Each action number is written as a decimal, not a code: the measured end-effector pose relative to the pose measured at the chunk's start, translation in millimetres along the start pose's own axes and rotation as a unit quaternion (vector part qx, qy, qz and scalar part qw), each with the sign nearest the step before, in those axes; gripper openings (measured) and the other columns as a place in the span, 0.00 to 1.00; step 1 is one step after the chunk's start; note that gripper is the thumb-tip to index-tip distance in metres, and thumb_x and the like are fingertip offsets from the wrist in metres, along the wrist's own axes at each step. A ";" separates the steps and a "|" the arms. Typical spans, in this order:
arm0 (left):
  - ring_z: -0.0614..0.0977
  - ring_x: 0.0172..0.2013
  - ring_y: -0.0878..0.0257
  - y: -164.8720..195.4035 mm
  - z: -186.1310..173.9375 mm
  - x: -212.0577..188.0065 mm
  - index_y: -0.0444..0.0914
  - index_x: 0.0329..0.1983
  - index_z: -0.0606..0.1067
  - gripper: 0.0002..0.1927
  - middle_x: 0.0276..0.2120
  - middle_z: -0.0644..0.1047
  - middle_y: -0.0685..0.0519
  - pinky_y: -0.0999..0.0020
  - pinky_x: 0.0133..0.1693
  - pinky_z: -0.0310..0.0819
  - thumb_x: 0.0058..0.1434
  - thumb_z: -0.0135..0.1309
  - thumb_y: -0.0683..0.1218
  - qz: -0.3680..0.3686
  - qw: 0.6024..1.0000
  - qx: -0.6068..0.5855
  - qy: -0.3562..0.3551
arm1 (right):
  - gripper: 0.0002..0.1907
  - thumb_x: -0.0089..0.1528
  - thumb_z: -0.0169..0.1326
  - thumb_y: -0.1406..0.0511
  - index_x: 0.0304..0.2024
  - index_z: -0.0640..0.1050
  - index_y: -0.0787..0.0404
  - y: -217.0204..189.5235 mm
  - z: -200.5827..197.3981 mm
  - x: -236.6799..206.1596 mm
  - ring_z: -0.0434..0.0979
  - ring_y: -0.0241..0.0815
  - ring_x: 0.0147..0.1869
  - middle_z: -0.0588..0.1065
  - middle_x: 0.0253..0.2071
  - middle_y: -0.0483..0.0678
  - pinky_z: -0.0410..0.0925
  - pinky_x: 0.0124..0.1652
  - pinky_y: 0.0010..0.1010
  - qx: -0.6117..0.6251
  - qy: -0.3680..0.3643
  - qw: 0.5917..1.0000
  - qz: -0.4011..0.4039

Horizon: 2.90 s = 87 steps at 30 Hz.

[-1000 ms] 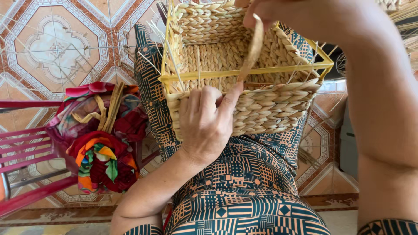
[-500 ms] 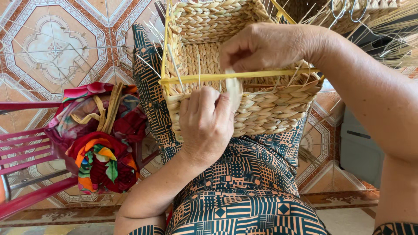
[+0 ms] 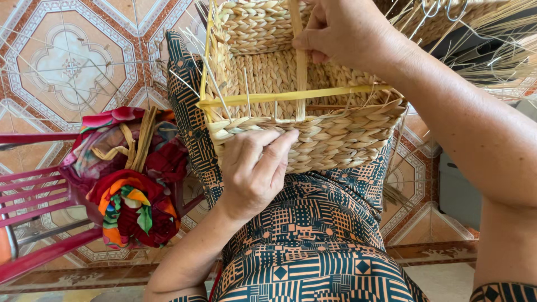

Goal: The person weaves a rectangular basket using dried palm leaves, interlacing strands through a yellow frame held on their lap. They repeatedly pull and tuck the leaves to build up the basket walls, occasionally adjusting the frame and trimming excess material.

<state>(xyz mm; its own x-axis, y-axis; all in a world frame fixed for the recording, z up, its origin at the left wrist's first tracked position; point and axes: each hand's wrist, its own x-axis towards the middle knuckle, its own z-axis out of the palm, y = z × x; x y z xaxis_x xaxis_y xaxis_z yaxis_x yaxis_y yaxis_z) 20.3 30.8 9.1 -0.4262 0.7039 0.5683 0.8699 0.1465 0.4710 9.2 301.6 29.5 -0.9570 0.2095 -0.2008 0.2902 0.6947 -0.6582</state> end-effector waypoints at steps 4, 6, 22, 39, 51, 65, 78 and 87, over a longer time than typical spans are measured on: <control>0.76 0.43 0.60 3.8 2.4 0.8 0.39 0.58 0.79 0.24 0.46 0.77 0.55 0.63 0.48 0.70 0.57 0.64 0.35 0.000 0.999 0.032 -0.008 | 0.10 0.70 0.61 0.65 0.37 0.81 0.66 1.0 -7.0 -5.1 0.80 0.35 0.28 0.79 0.28 0.48 0.72 0.27 0.28 -0.044 0.019 0.997 -0.065; 0.77 0.45 0.59 5.3 0.8 1.3 0.40 0.60 0.78 0.26 0.47 0.76 0.55 0.62 0.50 0.71 0.57 0.64 0.36 -0.004 0.999 0.036 -0.017 | 0.06 0.66 0.60 0.68 0.41 0.82 0.66 2.8 -12.7 -7.4 0.80 0.40 0.31 0.80 0.31 0.50 0.73 0.30 0.31 -0.072 0.019 0.978 -0.196; 0.74 0.41 0.59 6.3 6.3 6.6 0.41 0.53 0.78 0.19 0.39 0.71 0.56 0.59 0.42 0.65 0.58 0.65 0.38 -0.029 0.998 0.043 -0.040 | 0.11 0.64 0.54 0.69 0.46 0.84 0.61 -23.9 -17.2 -16.4 0.85 0.34 0.38 0.84 0.38 0.46 0.80 0.40 0.26 0.139 -0.183 0.973 0.033; 0.74 0.42 0.60 1.9 8.8 -2.3 0.43 0.55 0.78 0.19 0.40 0.72 0.57 0.61 0.44 0.66 0.61 0.64 0.40 -0.024 0.998 0.039 -0.036 | 0.11 0.55 0.59 0.71 0.40 0.83 0.58 -38.8 -14.1 -6.1 0.80 0.35 0.30 0.83 0.29 0.45 0.73 0.30 0.30 0.034 -0.294 0.955 -0.003; 0.74 0.43 0.59 1.3 10.4 -5.6 0.43 0.56 0.77 0.20 0.42 0.72 0.57 0.60 0.46 0.67 0.61 0.64 0.40 -0.025 0.998 0.041 -0.038 | 0.14 0.50 0.68 0.66 0.39 0.84 0.53 -36.7 -12.9 -6.4 0.80 0.32 0.34 0.83 0.30 0.39 0.73 0.36 0.30 0.002 -0.293 0.956 0.002; 0.79 0.42 0.59 7.5 15.0 7.9 0.39 0.49 0.74 0.15 0.40 0.76 0.55 0.61 0.44 0.69 0.66 0.68 0.42 -0.048 0.998 -0.002 0.036 | 0.16 0.49 0.69 0.66 0.41 0.84 0.53 -34.7 -11.1 -7.9 0.80 0.33 0.33 0.83 0.30 0.41 0.73 0.34 0.30 0.010 -0.331 0.943 0.025; 0.77 0.38 0.62 11.7 14.2 13.1 0.44 0.46 0.78 0.12 0.39 0.73 0.59 0.62 0.42 0.65 0.62 0.69 0.42 -0.023 0.998 0.038 0.037 | 0.18 0.48 0.69 0.69 0.41 0.84 0.55 -30.8 -7.2 -9.4 0.82 0.33 0.33 0.84 0.31 0.43 0.75 0.34 0.30 0.053 -0.331 0.941 0.055; 0.80 0.39 0.66 12.4 -4.8 2.6 0.39 0.51 0.75 0.13 0.50 0.79 0.52 0.68 0.41 0.73 0.65 0.63 0.44 0.080 0.976 -0.204 0.006 | 0.17 0.59 0.63 0.69 0.51 0.81 0.60 -34.5 -40.2 -32.7 0.82 0.44 0.41 0.81 0.43 0.48 0.73 0.41 0.36 -0.074 -0.011 0.976 -0.203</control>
<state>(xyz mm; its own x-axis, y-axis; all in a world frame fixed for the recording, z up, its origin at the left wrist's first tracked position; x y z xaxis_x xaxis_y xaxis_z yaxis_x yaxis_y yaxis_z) 28.8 31.1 19.6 -0.2972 0.6869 0.6632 0.7553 -0.2558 0.6034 30.4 298.5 87.9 -0.9924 -0.1169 0.0381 -0.1174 0.8096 -0.5751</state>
